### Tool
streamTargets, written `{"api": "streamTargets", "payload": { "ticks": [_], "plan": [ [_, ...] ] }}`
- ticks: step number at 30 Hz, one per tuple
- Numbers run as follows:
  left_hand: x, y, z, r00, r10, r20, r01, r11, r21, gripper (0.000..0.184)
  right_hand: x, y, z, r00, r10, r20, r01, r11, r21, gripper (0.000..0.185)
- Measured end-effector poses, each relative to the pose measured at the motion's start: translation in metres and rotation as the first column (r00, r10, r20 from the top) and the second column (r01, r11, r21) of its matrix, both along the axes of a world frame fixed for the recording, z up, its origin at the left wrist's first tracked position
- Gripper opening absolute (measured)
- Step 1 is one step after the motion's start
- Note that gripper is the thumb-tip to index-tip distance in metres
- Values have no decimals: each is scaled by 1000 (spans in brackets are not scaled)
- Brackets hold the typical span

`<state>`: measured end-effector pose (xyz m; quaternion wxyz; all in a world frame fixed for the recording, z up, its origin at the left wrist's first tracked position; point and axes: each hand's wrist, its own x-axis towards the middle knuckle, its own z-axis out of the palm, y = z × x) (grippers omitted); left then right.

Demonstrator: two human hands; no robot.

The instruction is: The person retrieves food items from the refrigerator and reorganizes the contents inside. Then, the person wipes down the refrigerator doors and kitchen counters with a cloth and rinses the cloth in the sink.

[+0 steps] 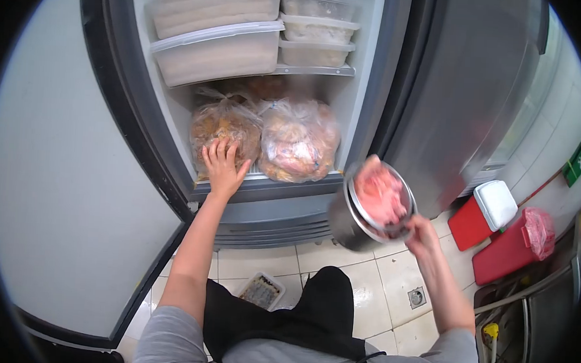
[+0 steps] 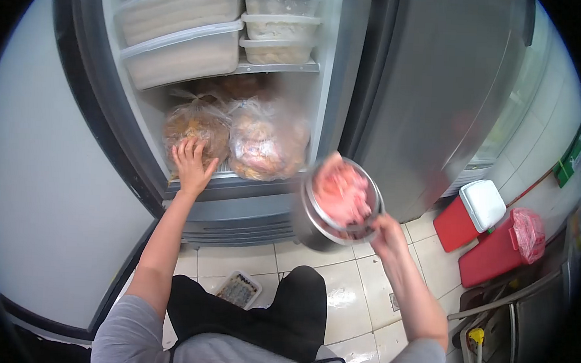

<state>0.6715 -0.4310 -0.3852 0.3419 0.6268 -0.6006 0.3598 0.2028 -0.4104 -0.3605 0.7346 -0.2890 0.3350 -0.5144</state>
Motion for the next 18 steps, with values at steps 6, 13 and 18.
{"api": "streamTargets", "payload": {
  "ticks": [6,13,18],
  "plan": [
    [-49,23,39,975,-101,-199,131,981,145,77,117,-71,60,1000,18,26,-17,1000,-21,14],
    [-110,-31,72,645,-498,-579,597,802,-23,116,181,-137,96,987,-155,-37,153,987,-40,16],
    [-88,-96,79,679,-400,-615,519,854,18,118,219,-179,110,981,-193,-11,188,965,-180,16]
  ]
}}
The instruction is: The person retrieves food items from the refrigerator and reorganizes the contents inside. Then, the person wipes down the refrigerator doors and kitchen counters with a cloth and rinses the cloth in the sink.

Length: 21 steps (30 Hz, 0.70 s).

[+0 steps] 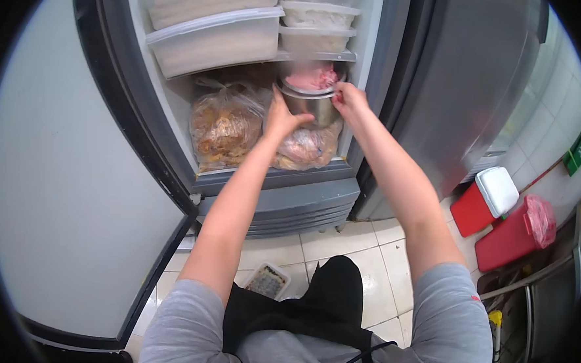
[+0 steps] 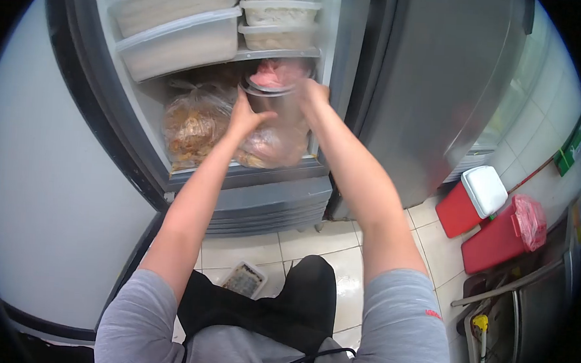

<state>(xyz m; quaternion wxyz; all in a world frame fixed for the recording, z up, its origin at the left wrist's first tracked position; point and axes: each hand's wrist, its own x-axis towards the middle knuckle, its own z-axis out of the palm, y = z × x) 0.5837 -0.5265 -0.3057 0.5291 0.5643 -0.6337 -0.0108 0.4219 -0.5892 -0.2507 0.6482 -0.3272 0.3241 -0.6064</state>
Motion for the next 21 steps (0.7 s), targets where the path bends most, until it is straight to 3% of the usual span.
{"api": "streamTargets", "payload": {
  "ticks": [1,3,7,11,13,15,17,18,19,20,21],
  "plan": [
    [6,-11,-3,998,56,-13,-55,993,107,115,9,0,-1,999,16,-41,-17,1000,-25,10],
    [15,-29,-9,993,110,34,-113,988,103,106,20,-10,-10,996,33,-84,-35,999,-27,6],
    [19,-40,-8,974,190,120,-208,966,157,97,33,-34,-22,997,70,15,-70,998,4,9],
    [17,-35,-7,960,220,176,-263,920,289,93,28,-34,-31,995,102,3,-102,995,-12,29],
    [19,-36,-11,961,221,169,-264,916,302,91,24,-36,-35,995,101,8,-101,995,4,51],
    [23,-39,-24,969,192,158,-219,959,180,80,22,-9,-37,997,71,-23,-73,992,-100,52],
    [28,-19,-42,907,274,321,-165,930,-329,62,26,-2,-54,989,-41,-144,31,997,-66,36],
    [23,10,-43,970,111,217,-34,942,-333,42,27,-7,-74,974,-88,-207,62,990,-125,32],
    [17,49,-47,990,-31,135,52,986,-156,32,26,-16,-96,954,-131,-270,81,979,-188,29],
    [12,89,-64,986,-164,28,153,957,245,29,26,-28,-112,866,-288,-409,134,922,-364,26],
    [12,119,-82,961,-244,-132,274,760,589,27,27,-31,-127,742,-443,-504,135,835,-534,23]
  ]
}}
